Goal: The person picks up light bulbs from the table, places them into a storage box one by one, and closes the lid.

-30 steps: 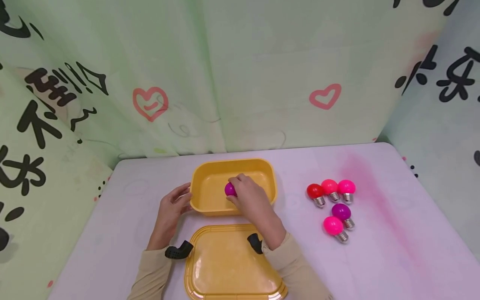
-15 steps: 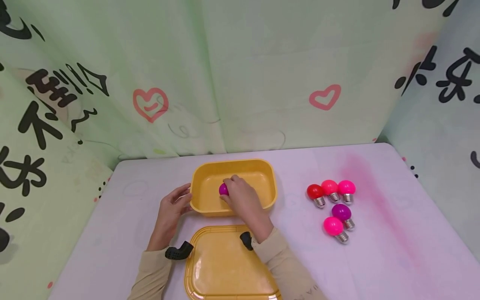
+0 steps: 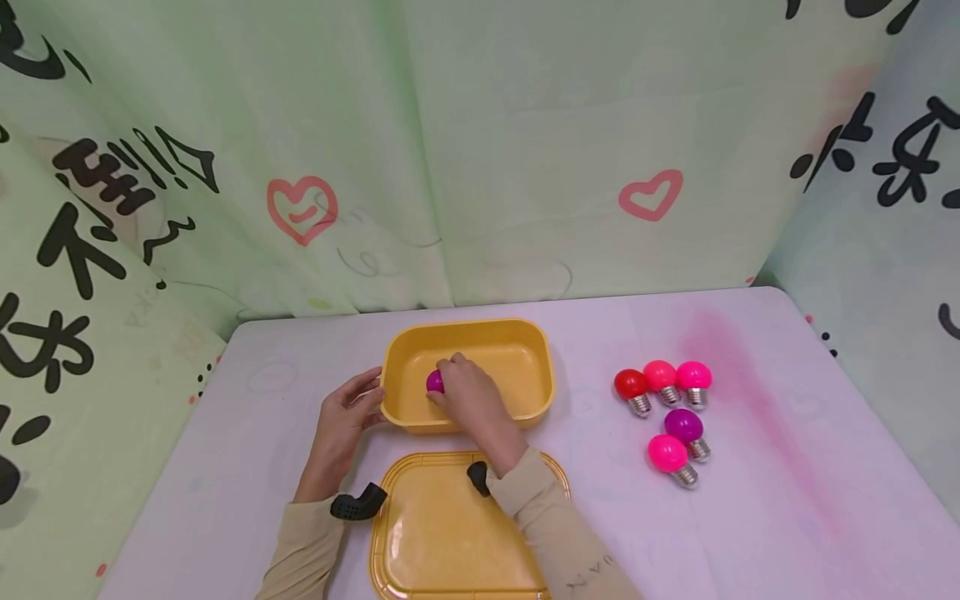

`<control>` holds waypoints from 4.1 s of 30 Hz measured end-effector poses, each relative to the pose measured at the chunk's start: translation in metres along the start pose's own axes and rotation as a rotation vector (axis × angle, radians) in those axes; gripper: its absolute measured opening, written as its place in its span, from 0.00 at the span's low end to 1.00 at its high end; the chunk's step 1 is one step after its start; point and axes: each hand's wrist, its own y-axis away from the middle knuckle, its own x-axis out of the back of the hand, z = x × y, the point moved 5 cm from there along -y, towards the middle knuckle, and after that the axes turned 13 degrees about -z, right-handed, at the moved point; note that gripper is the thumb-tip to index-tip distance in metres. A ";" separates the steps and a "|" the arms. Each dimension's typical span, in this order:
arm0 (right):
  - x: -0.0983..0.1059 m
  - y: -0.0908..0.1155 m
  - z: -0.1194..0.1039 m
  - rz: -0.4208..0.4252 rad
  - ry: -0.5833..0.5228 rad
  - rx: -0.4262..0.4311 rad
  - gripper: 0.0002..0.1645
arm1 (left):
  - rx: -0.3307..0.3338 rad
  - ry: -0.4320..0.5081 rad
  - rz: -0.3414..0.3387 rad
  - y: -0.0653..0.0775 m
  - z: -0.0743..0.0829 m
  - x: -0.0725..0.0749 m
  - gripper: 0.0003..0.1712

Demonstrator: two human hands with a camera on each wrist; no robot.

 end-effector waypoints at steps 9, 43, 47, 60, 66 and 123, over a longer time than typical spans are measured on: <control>-0.010 -0.006 0.001 -0.037 -0.046 -0.023 0.26 | -0.003 -0.003 -0.003 0.001 0.000 -0.001 0.21; 0.003 0.003 -0.005 -0.005 -0.029 -0.018 0.30 | 0.012 -0.009 -0.002 0.000 0.001 0.000 0.21; 0.008 0.010 -0.003 0.011 -0.045 -0.026 0.28 | 0.010 -0.008 0.003 0.000 0.002 0.001 0.22; 0.021 0.035 0.011 0.086 -0.046 0.016 0.28 | -0.012 0.000 0.003 0.001 0.001 -0.001 0.21; 0.028 0.046 0.021 0.111 -0.025 0.008 0.28 | -0.013 -0.009 -0.008 0.001 0.000 0.000 0.22; 0.072 0.121 0.137 0.194 0.040 -0.285 0.30 | 0.004 -0.014 0.009 0.002 -0.002 -0.001 0.21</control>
